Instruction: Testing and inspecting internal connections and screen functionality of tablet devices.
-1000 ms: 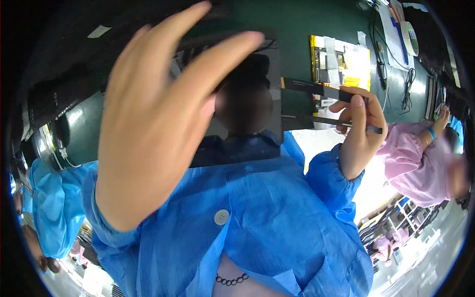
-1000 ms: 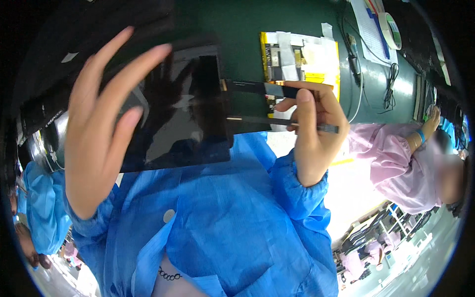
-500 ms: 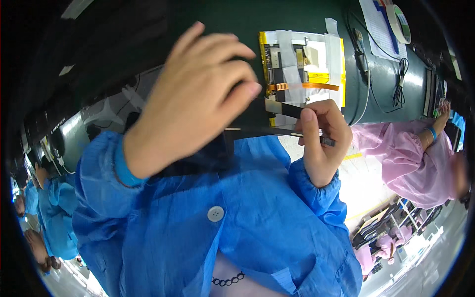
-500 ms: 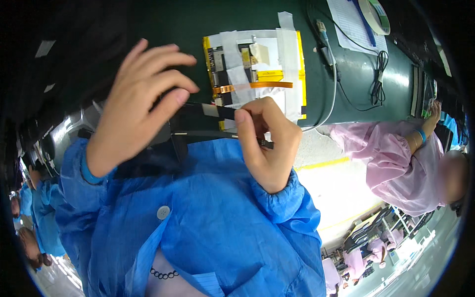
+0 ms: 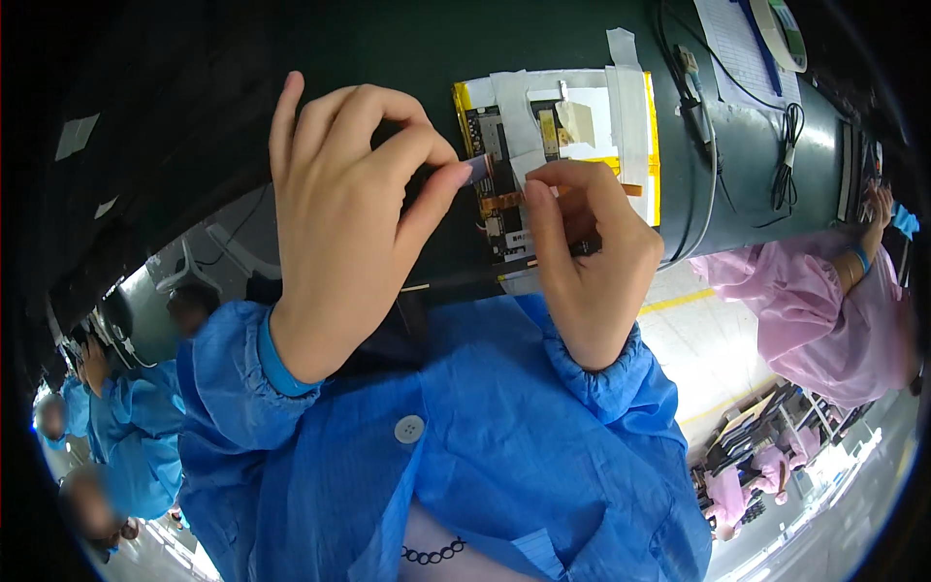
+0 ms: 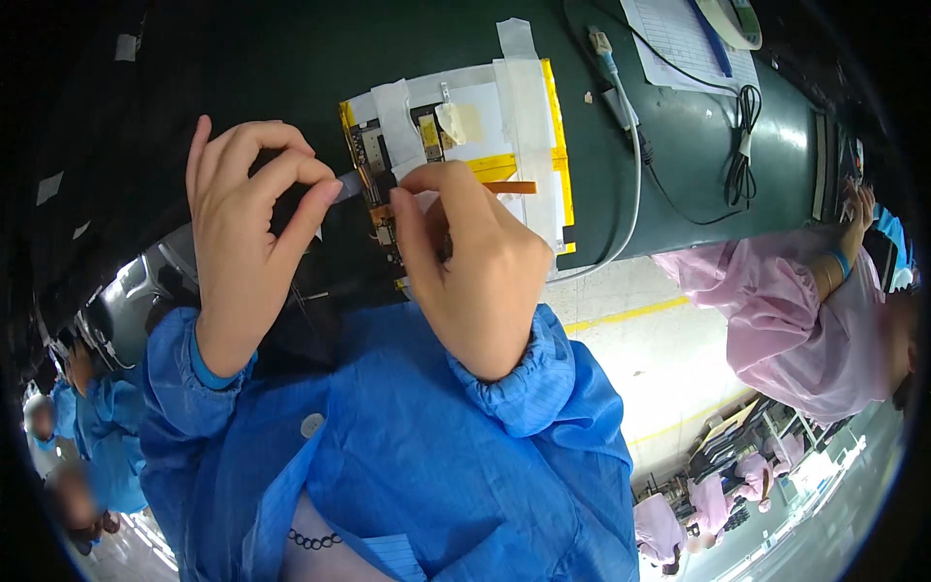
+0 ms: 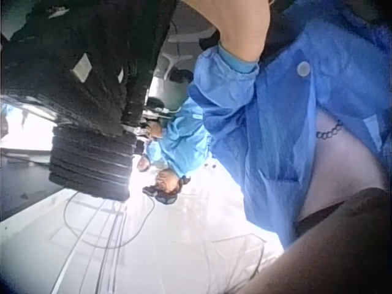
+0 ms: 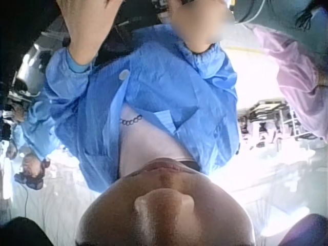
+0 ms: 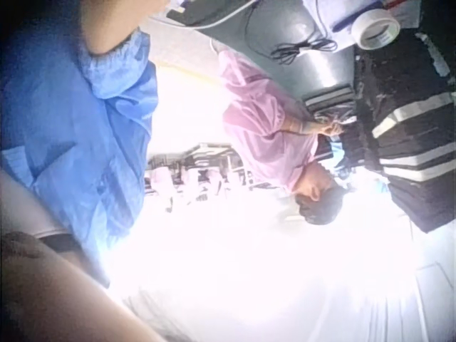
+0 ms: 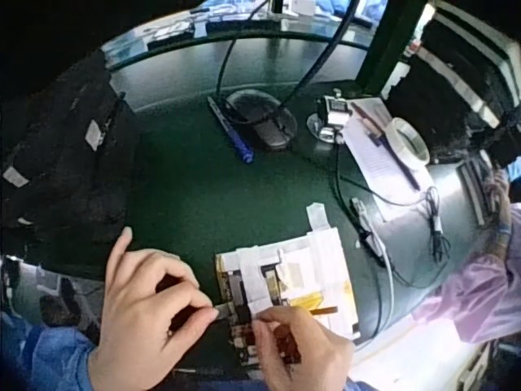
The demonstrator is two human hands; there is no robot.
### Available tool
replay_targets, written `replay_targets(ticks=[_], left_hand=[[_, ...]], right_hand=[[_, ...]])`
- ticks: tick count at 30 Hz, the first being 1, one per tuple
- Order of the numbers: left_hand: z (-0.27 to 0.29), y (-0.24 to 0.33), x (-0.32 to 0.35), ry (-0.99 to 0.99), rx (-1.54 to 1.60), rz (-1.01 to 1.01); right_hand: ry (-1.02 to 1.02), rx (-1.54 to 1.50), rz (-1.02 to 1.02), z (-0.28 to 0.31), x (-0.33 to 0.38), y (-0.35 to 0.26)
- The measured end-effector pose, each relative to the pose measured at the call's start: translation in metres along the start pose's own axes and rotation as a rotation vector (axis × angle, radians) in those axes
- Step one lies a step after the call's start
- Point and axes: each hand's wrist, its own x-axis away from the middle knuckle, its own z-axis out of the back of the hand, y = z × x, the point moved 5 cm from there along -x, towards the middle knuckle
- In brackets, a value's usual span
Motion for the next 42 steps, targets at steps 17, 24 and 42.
replay_targets(ticks=[17, 24, 42], left_hand=[[-0.009, -0.005, 0.002, -0.094, -0.007, 0.004], [-0.01, -0.005, 0.002, -0.098, -0.012, 0.001], [-0.009, -0.003, 0.0, -0.104, 0.026, 0.011]], right_hand=[[0.008, -0.039, 0.052, -0.004, 0.001, 0.01], [0.0, -0.04, 0.051, -0.003, 0.001, 0.011], [-0.043, 0.199, 0.401, -0.008, 0.006, 0.003]])
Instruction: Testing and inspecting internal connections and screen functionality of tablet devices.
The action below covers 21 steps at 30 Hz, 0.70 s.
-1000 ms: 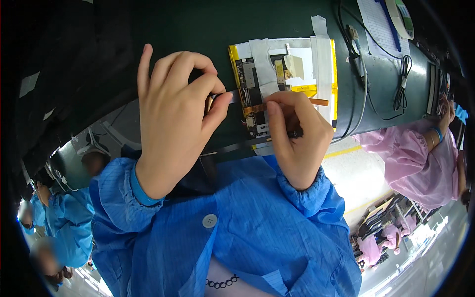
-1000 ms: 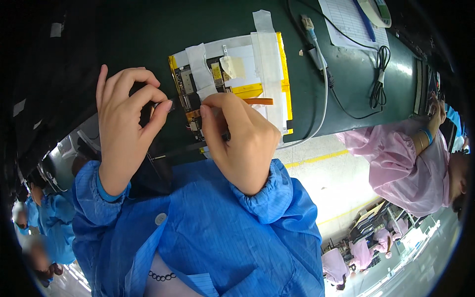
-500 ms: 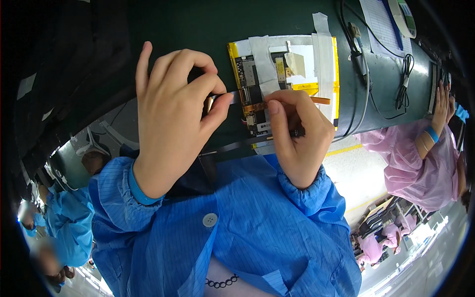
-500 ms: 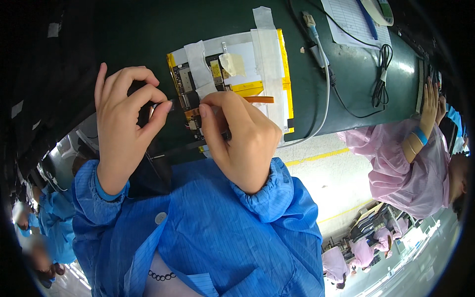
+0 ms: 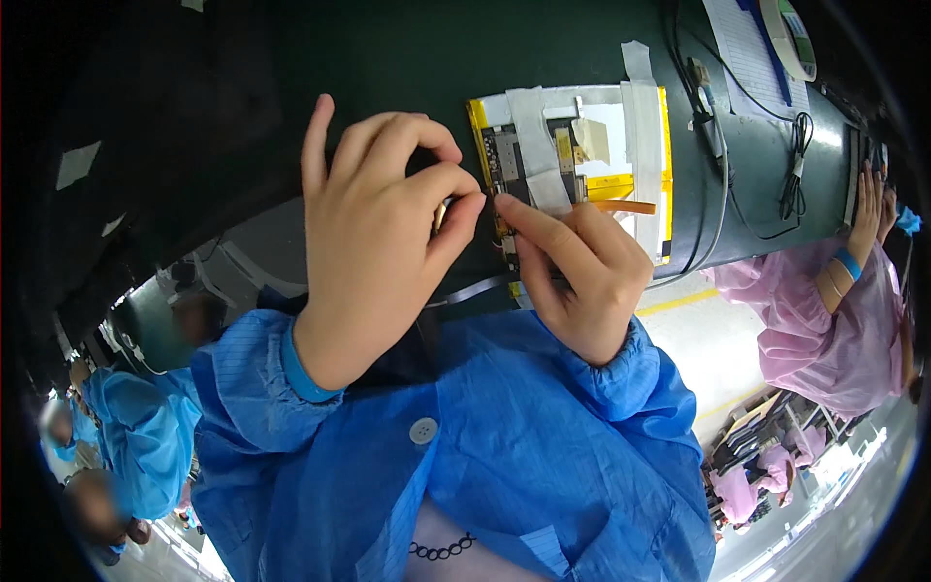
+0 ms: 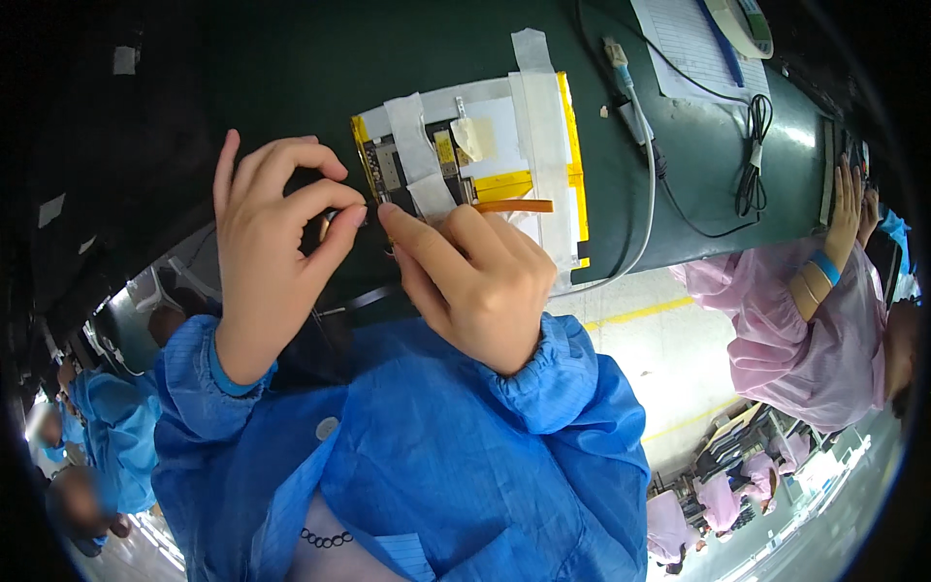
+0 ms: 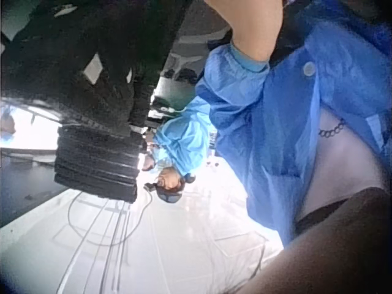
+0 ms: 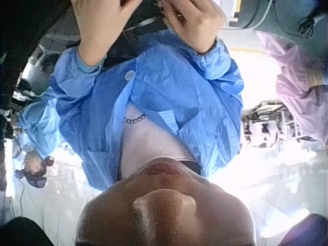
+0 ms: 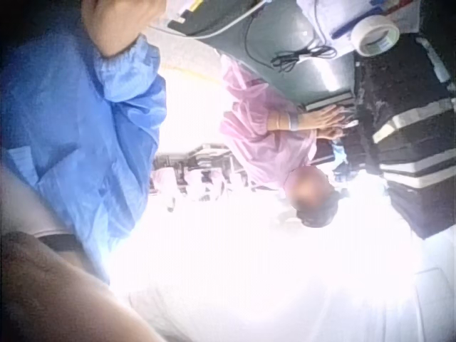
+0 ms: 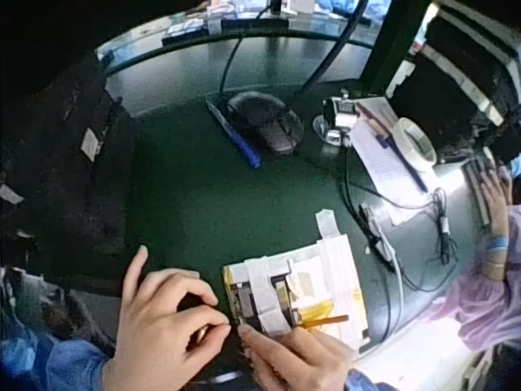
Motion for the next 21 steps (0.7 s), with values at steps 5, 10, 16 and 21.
replay_targets(ticks=[5, 10, 16, 21], left_hand=[[-0.003, 0.001, 0.001, 0.024, -0.027, -0.008], [0.001, 0.001, 0.001, -0.023, 0.001, 0.004], [0.023, 0.027, 0.01, 0.051, 0.155, -0.148], [0.009, 0.046, 0.026, -0.086, 0.558, -0.115]], right_hand=[[-0.041, 0.075, 0.071, -0.002, -0.001, -0.006], [-0.182, -0.024, 0.048, 0.008, -0.006, -0.014], [-0.151, -0.608, -0.367, 0.019, 0.013, -0.004], [-0.044, -1.052, -0.471, 0.03, 0.022, 0.0]])
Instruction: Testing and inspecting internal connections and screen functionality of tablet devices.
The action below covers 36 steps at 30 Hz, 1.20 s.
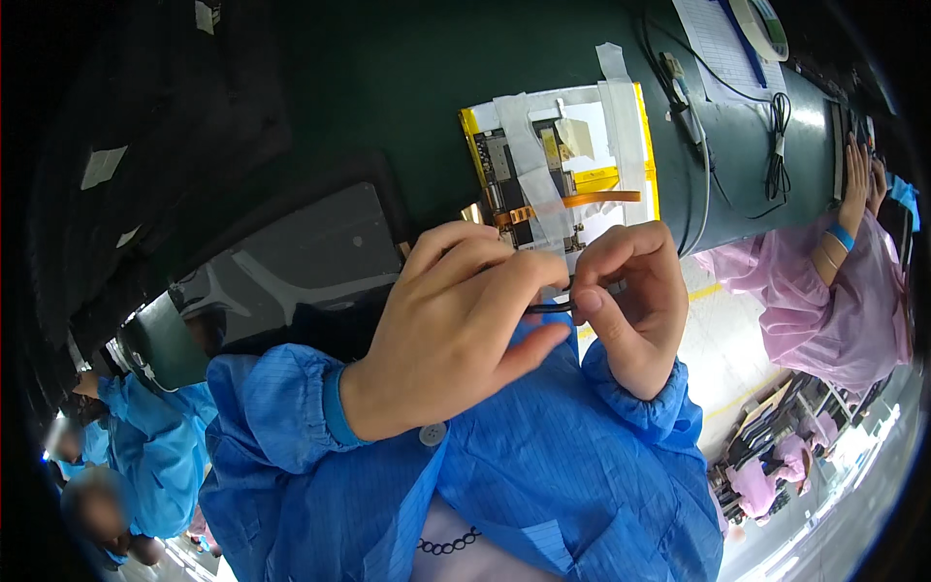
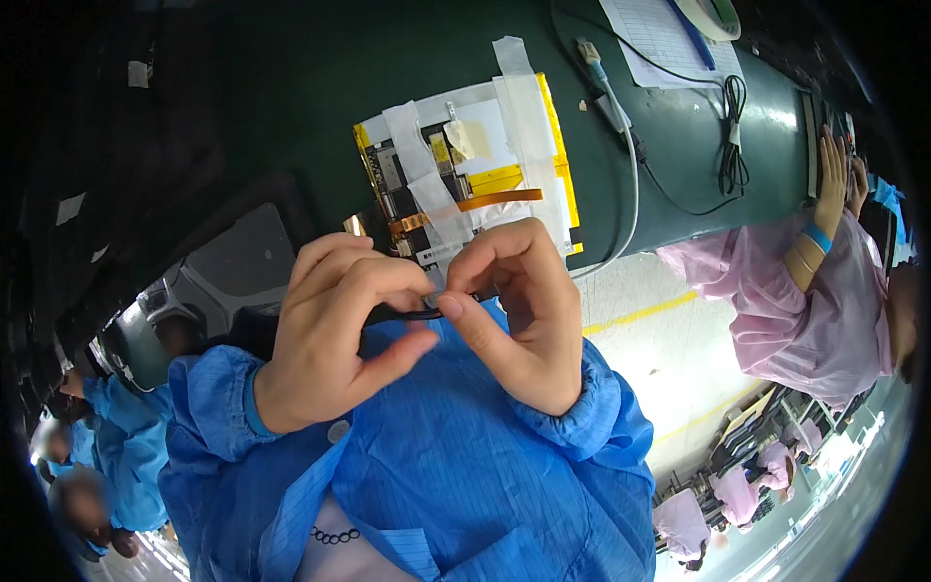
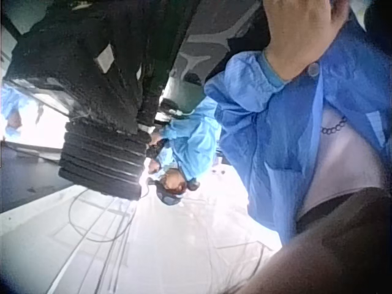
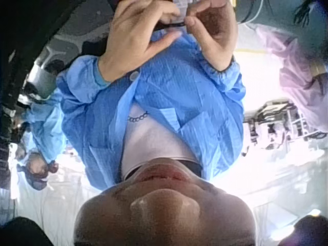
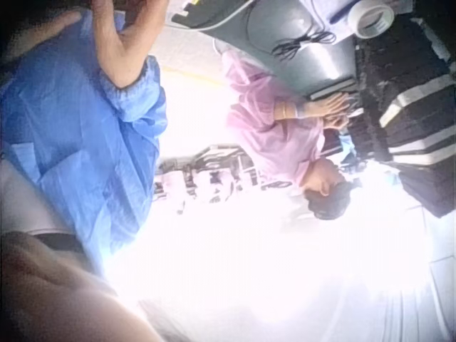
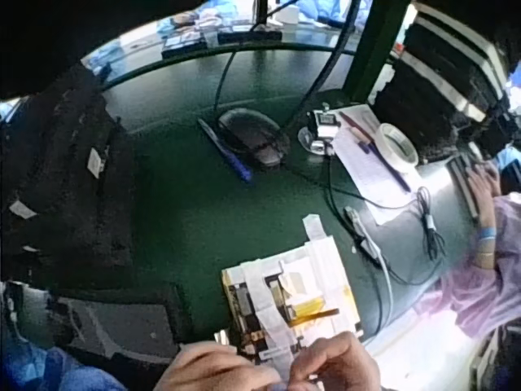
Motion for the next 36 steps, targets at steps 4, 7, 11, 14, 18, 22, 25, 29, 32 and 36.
replay_targets(ticks=[4, 7, 11, 14, 18, 22, 25, 29, 32, 36], left_hand=[[0.01, 0.004, 0.003, 0.138, -0.281, -0.21], [0.017, 0.002, 0.003, 0.144, -0.451, -0.178], [0.016, 0.001, -0.005, 0.227, -0.508, -0.235], [0.016, 0.001, -0.009, 0.294, -0.593, -0.288], [0.02, -0.009, -0.016, 0.191, -0.573, -0.185], [0.018, -0.015, -0.017, 0.161, -0.584, -0.158], [0.017, -0.014, -0.015, 0.221, -0.564, -0.143], [0.016, -0.018, -0.016, 0.238, -0.626, -0.139], [0.015, -0.022, -0.017, 0.234, -0.631, -0.12], [0.012, -0.029, -0.016, 0.166, -0.626, -0.088]], right_hand=[[-0.084, -0.082, -0.091, 0.001, 0.002, 0.007], [-0.071, 0.12, -0.085, -0.006, -0.003, 0.01], [0.013, 0.139, -0.022, -0.013, -0.015, 0.009], [0.076, 0.01, -0.137, -0.014, -0.015, 0.011], [0.1, 0.269, 0.048, -0.013, -0.019, 0.007], [0.135, 0.355, 0.046, -0.012, -0.024, 0.007], [0.085, 0.451, 0.052, -0.018, -0.024, 0.006], [0.1, 0.535, 0.186, -0.024, -0.028, 0.002], [0.159, 0.638, 0.25, -0.018, -0.028, 0.002], [0.266, 0.77, 0.329, 0.0, -0.025, 0.001]])
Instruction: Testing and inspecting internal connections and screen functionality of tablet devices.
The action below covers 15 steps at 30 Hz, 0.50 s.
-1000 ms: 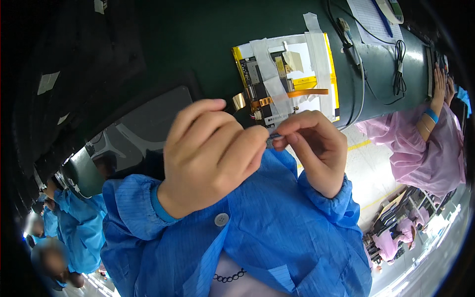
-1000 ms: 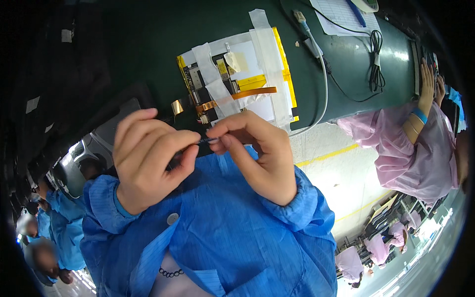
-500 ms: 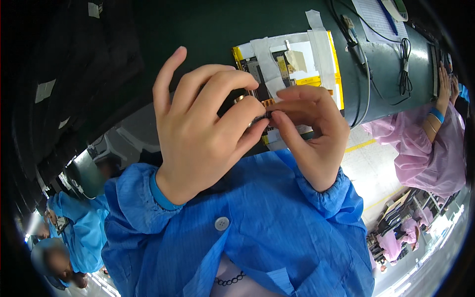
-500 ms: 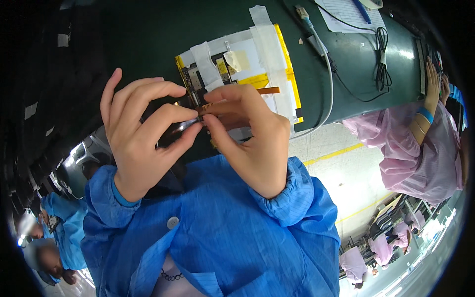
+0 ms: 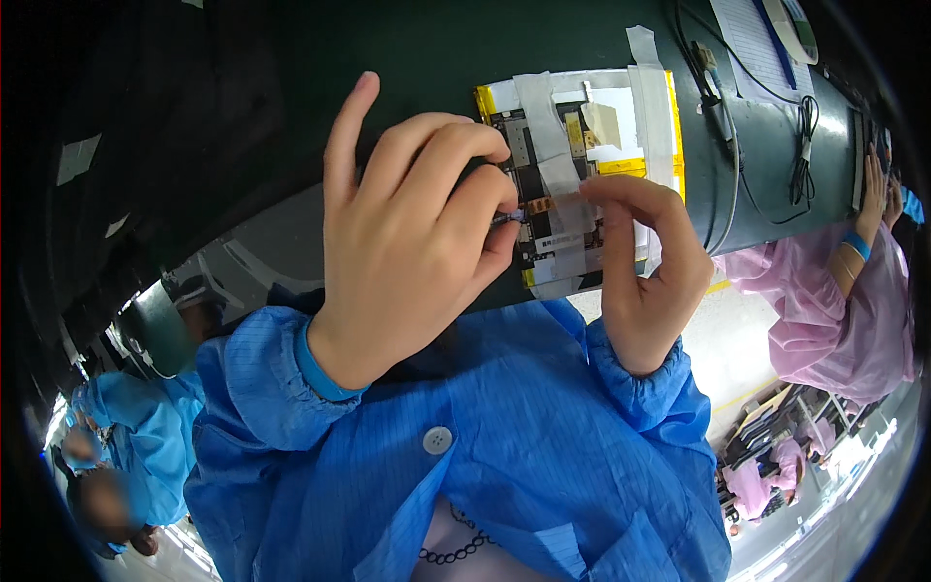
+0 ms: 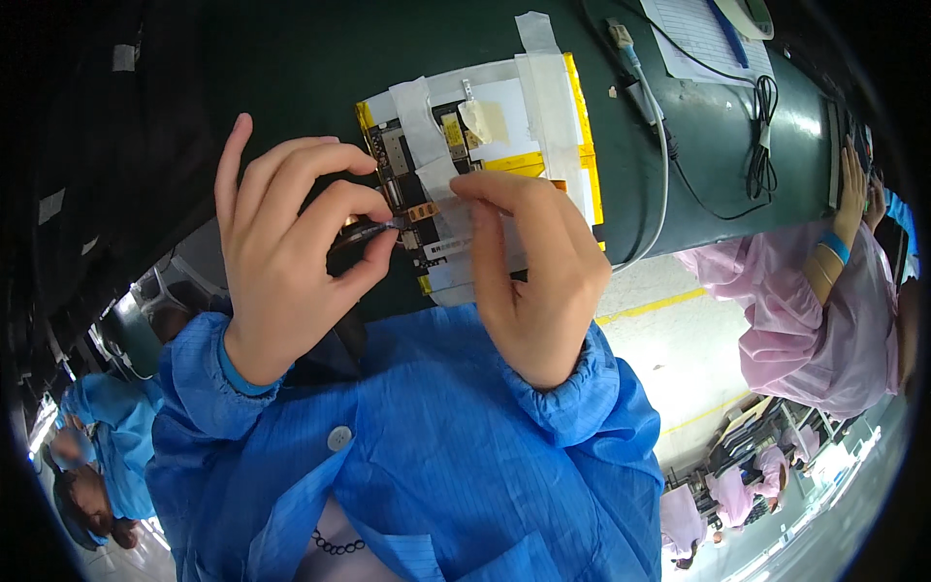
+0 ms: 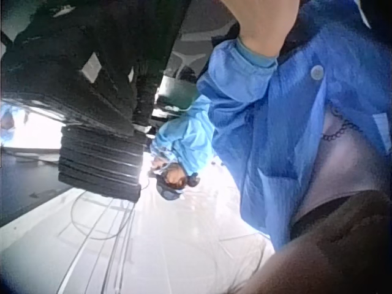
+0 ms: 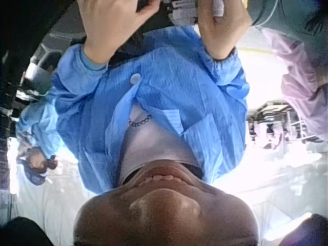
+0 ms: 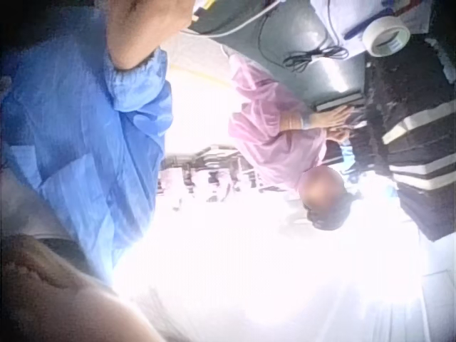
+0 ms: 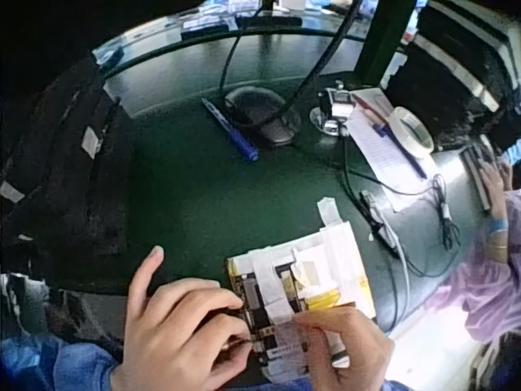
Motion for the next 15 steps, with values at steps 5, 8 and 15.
replay_targets(ticks=[5, 8, 15], left_hand=[[-0.001, 0.0, -0.001, 0.002, 0.03, 0.003], [-0.004, 0.001, -0.002, -0.015, 0.02, 0.014], [-0.008, 0.002, -0.003, -0.039, -0.017, 0.02]], right_hand=[[-0.045, -0.018, -0.02, -0.002, 0.01, 0.004], [-0.087, 0.047, -0.026, -0.012, 0.019, 0.003], [-0.021, 0.153, 0.136, -0.014, 0.025, 0.005]])
